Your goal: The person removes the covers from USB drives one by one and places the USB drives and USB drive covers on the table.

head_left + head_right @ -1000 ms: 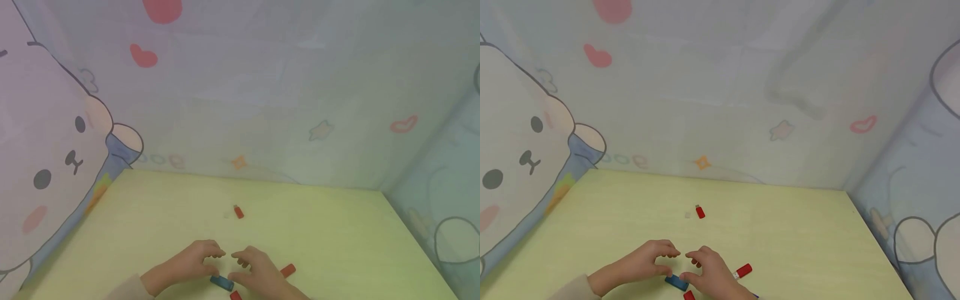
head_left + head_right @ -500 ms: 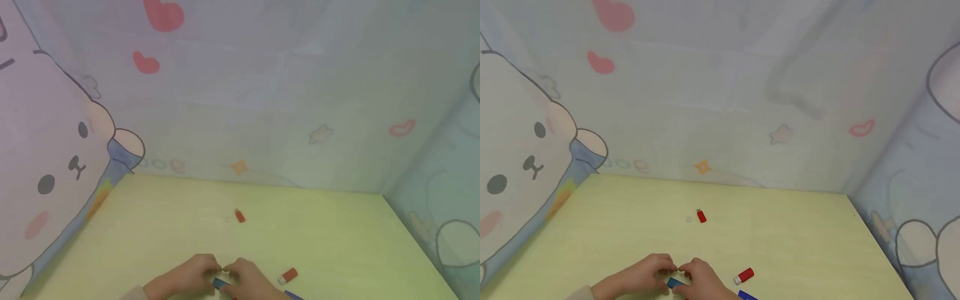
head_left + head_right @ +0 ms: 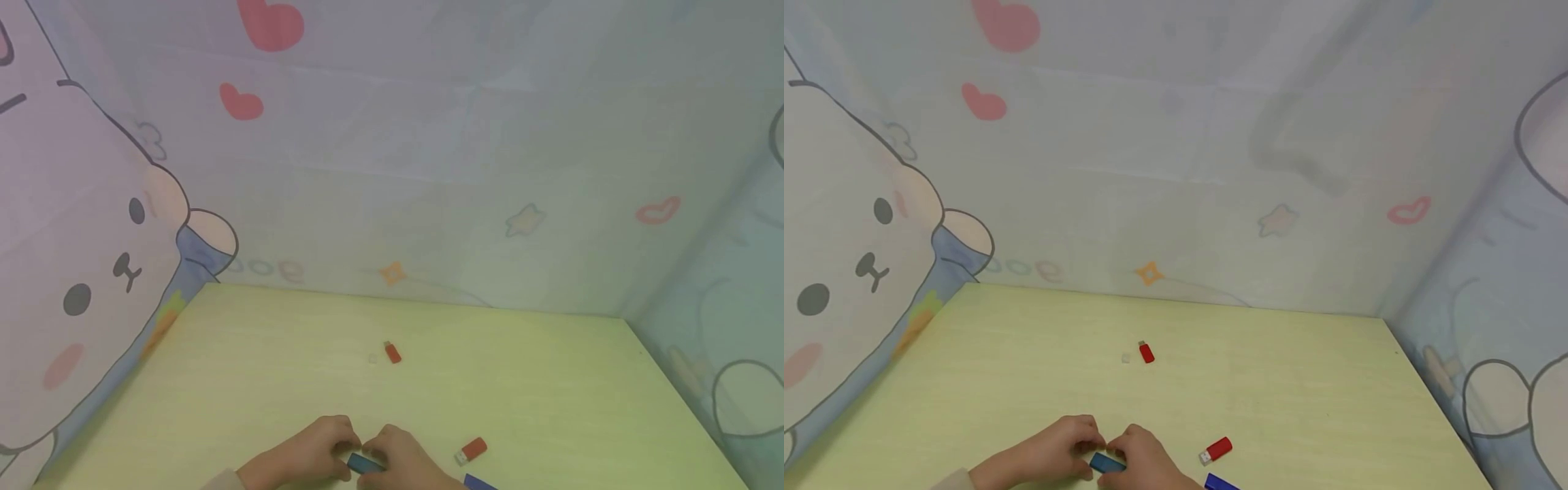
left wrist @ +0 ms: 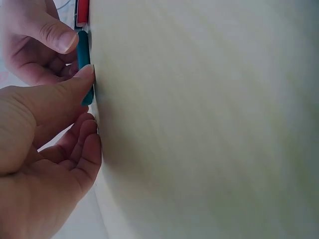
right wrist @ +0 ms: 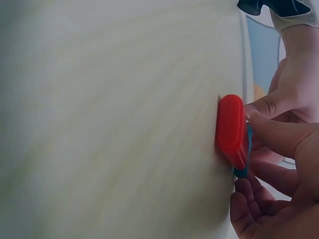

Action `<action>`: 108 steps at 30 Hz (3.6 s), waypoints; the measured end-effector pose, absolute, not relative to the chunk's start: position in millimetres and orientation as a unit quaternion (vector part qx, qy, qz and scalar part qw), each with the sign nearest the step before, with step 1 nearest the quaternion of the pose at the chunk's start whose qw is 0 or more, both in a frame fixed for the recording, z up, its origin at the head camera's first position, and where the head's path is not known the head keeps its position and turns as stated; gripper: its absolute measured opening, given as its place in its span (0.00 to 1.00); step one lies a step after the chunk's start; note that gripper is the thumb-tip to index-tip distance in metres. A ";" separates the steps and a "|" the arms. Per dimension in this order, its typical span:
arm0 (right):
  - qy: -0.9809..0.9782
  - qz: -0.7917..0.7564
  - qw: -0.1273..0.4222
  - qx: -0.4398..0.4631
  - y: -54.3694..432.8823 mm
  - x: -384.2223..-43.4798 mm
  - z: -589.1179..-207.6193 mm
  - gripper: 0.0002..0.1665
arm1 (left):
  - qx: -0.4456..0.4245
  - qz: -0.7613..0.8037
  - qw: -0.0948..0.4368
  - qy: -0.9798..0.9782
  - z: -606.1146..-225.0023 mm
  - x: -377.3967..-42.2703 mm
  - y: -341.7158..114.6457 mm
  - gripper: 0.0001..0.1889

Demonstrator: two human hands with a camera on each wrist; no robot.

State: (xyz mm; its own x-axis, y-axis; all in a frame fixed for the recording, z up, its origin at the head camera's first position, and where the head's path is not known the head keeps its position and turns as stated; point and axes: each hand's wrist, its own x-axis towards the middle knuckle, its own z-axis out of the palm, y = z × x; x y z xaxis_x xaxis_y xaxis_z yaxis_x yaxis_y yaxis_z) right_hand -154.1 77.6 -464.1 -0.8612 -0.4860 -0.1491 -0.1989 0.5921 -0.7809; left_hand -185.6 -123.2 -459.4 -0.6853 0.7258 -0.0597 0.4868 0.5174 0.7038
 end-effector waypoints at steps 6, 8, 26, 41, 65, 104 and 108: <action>0.872 -0.419 0.187 -0.173 73.5 -151.8 -465.2 0.07 | 0.344 0.348 0.184 0.853 -457.9 -182.3 -122.3 0.14; 0.872 -0.419 0.186 -0.173 72.9 -151.0 -464.6 0.06 | 0.343 0.352 0.185 0.851 -457.7 -181.5 -122.3 0.13; 0.886 -0.383 0.153 -0.210 73.4 -151.2 -466.0 0.11 | 0.350 0.360 0.180 0.846 -459.1 -182.0 -124.0 0.08; 0.892 -0.373 0.100 -0.237 81.5 -155.7 -450.0 0.06 | 0.394 0.317 0.153 0.849 -429.9 -186.3 -113.5 0.05; 0.903 -0.341 0.130 -0.226 75.9 -153.6 -454.2 0.07 | 0.354 0.312 0.181 0.863 -449.8 -184.8 -113.4 0.13; 0.881 -0.348 0.043 -0.318 119.9 -142.7 -410.2 0.10 | 0.422 0.335 0.066 0.840 -404.4 -163.9 -88.9 0.05; 0.864 -0.361 0.044 -0.348 129.3 -137.4 -407.7 0.09 | 0.443 0.332 0.057 0.831 -403.3 -160.0 -84.7 0.07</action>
State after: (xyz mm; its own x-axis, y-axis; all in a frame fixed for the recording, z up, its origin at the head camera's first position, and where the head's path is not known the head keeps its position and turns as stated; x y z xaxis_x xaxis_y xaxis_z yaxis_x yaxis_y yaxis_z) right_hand -137.4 129.3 -407.7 -0.7536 -0.6335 0.1755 -0.5698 0.4964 -0.6549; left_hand -160.0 -84.7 -403.3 -0.6009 0.7741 0.1993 0.6981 0.3867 0.6025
